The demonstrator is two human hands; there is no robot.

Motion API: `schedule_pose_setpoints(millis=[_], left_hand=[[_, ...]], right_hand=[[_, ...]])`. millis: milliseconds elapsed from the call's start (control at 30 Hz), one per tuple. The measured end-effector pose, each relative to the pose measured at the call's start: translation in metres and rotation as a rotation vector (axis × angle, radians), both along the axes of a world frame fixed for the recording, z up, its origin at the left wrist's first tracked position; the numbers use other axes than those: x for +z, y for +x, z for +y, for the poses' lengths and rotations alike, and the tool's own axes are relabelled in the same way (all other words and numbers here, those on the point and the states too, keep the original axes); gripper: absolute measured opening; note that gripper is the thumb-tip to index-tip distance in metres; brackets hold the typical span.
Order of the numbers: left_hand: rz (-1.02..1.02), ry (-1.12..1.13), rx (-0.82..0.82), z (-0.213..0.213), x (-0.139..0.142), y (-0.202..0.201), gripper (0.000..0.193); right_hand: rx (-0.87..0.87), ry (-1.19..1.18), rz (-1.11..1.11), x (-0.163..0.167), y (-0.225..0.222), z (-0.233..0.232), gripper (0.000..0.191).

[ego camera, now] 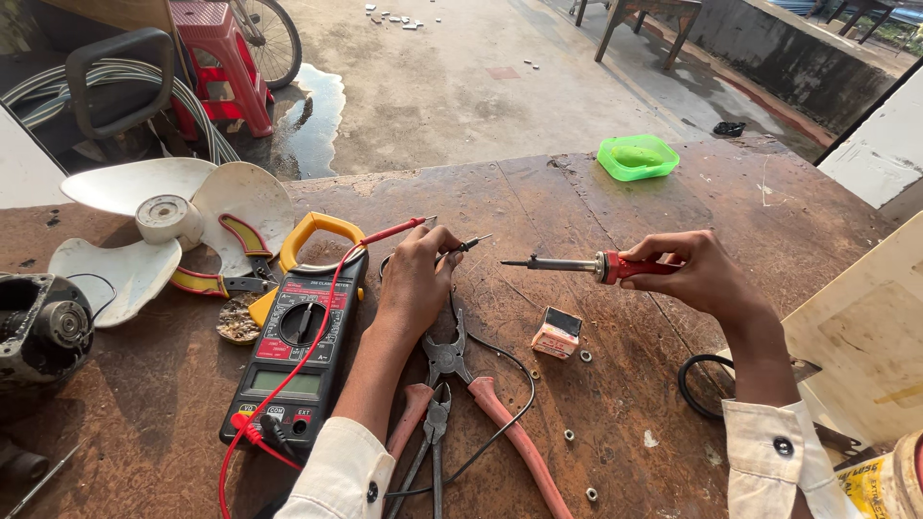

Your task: The person solders electrical wire connections at a workbench. They hold a soldering iron in one hand and wire in the other, apply solder to the joint, and use pliers and a multimeter with test leads while working on the wires.

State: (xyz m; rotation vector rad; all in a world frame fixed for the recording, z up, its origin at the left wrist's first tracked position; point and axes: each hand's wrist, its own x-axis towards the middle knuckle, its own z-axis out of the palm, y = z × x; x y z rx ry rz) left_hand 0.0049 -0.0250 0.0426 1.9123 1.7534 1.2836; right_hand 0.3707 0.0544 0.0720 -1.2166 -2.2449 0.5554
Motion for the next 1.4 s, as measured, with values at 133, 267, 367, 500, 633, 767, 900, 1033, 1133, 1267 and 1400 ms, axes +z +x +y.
schedule_pose_setpoints(millis=[133,267,367,500,633,767,900,1033,1133,1267,1400], left_hand=[[0.014,-0.016,-0.005,0.001,-0.002,0.000,0.015],[0.037,-0.029,0.000,0.001,-0.003,-0.001,0.015],[0.047,-0.026,0.000,0.001,-0.002,-0.001,0.015],[0.055,-0.054,0.008,0.000,-0.001,-0.002,0.016],[0.059,-0.077,0.011,-0.001,0.000,-0.001,0.016],[0.073,-0.075,0.007,0.000,0.001,0.000,0.016],[0.074,-0.075,0.001,-0.001,0.001,0.000,0.016],[0.075,-0.080,0.001,-0.001,0.002,0.000,0.017],[0.066,-0.069,-0.002,-0.002,0.002,0.000,0.019],[0.065,-0.067,-0.002,-0.001,0.002,-0.001,0.018],[0.064,-0.071,-0.009,-0.001,0.001,-0.001,0.018]], right_hand=[[-0.011,-0.027,-0.037,-0.001,-0.002,0.001,0.024],[-0.013,-0.021,-0.050,-0.002,-0.003,0.000,0.025],[-0.006,-0.026,-0.035,-0.001,-0.003,0.000,0.024],[-0.004,-0.022,-0.036,-0.001,-0.003,-0.001,0.025],[-0.022,-0.045,-0.050,-0.001,-0.005,-0.001,0.025],[-0.046,-0.058,-0.066,0.000,-0.007,-0.001,0.026],[-0.026,-0.048,-0.061,0.002,-0.007,-0.003,0.027],[-0.014,-0.064,-0.047,0.002,-0.010,-0.003,0.027],[0.012,-0.057,-0.027,0.002,-0.010,-0.003,0.026],[0.017,-0.066,-0.006,0.002,-0.010,-0.004,0.026],[0.013,-0.076,-0.015,0.004,-0.011,-0.005,0.025]])
